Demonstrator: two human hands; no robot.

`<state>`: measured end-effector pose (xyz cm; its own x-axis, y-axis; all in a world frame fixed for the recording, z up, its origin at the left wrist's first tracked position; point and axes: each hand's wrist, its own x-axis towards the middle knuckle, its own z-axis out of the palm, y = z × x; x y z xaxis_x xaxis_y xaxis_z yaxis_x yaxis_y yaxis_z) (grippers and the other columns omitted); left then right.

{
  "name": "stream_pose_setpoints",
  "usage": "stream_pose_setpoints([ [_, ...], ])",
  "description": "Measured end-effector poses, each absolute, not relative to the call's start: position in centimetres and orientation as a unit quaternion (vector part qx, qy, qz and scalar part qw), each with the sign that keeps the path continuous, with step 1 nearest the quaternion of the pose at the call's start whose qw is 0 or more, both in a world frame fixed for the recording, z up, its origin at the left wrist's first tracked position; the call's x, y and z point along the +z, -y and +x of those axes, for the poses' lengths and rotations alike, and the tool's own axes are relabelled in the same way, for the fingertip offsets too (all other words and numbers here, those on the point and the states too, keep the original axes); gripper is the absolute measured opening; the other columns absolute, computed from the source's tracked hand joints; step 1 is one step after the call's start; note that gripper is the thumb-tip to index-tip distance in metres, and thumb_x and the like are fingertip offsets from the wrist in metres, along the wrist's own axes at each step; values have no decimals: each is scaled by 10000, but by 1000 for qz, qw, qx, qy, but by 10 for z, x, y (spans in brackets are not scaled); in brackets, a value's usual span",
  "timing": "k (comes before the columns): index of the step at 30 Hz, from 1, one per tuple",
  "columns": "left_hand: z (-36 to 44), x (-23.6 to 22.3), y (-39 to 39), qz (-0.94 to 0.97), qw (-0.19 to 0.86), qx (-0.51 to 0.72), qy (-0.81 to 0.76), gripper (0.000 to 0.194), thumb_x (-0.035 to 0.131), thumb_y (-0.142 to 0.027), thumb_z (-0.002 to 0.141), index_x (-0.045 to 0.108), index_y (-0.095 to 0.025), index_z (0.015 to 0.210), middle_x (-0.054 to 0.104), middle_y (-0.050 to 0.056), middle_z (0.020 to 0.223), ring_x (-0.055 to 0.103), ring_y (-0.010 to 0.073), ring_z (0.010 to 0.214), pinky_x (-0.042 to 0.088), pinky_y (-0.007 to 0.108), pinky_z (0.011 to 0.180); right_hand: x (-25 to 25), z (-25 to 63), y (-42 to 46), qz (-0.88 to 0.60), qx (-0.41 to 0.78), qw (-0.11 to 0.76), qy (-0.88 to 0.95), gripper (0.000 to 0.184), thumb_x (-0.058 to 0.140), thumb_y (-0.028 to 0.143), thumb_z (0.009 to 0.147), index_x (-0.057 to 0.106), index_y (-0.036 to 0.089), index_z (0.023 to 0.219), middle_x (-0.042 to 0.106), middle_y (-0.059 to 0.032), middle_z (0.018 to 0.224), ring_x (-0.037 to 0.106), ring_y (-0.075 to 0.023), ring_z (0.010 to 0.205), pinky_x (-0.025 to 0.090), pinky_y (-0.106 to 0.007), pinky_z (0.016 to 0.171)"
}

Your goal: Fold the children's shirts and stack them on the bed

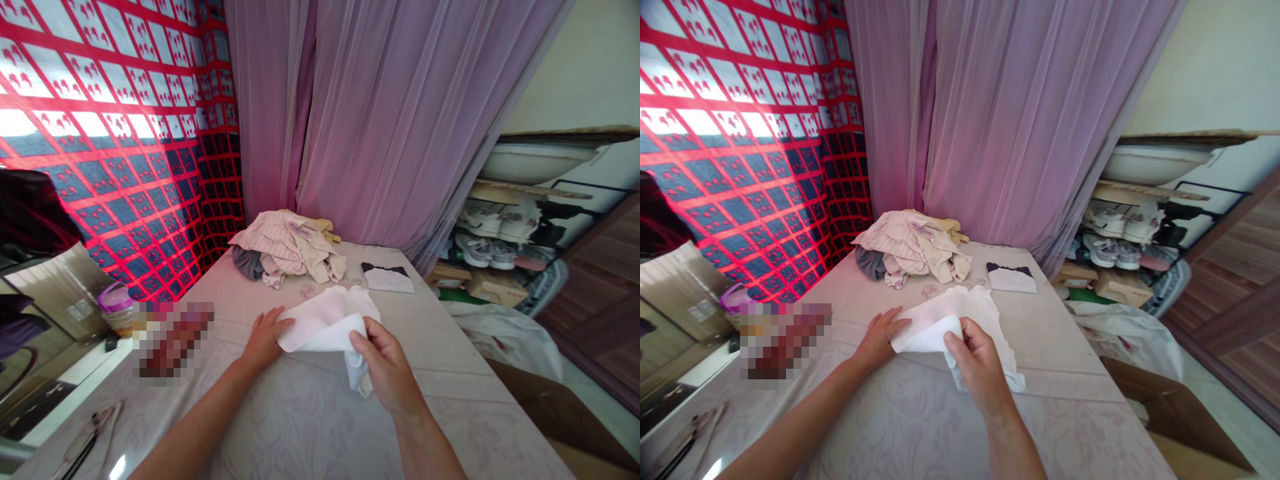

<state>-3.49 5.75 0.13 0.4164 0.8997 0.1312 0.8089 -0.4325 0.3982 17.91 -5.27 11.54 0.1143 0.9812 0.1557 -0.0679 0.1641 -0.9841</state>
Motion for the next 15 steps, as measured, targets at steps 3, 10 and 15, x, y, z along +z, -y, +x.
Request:
stream_pose_setpoints([
  [3, -41, 14, -64, 825, 221, 196, -481, 286, 517, -198, 769, 682, -265, 993, 666, 38, 1137, 578, 224, 1091, 364, 405, 996, 130, 211, 52, -484, 389, 615, 486, 320, 658, 474, 719, 632, 179, 839, 553, 10, 616, 470, -118, 574, 369, -209, 516],
  [10, -61, 94, -117, 785, 181, 241, -541, 203, 505, -289, 778, 668, -215, 875, 698, -7, 801, 637, 173, 772, 478, 256, 714, 157, 311, -27, -621, 227, 534, 528, 229, 697, 382, 610, 666, 175, 702, 641, 1, 612, 540, -142, 577, 407, -249, 547],
  [15, -34, 194, -182, 748, 85, 307, -582, 204, 521, -234, 771, 676, -225, 905, 700, 23, 891, 634, 199, 908, 487, 278, 789, 216, 334, -90, -622, 114, 561, 534, 160, 596, 354, 691, 592, 195, 675, 568, 22, 502, 515, -140, 489, 397, -265, 477],
])
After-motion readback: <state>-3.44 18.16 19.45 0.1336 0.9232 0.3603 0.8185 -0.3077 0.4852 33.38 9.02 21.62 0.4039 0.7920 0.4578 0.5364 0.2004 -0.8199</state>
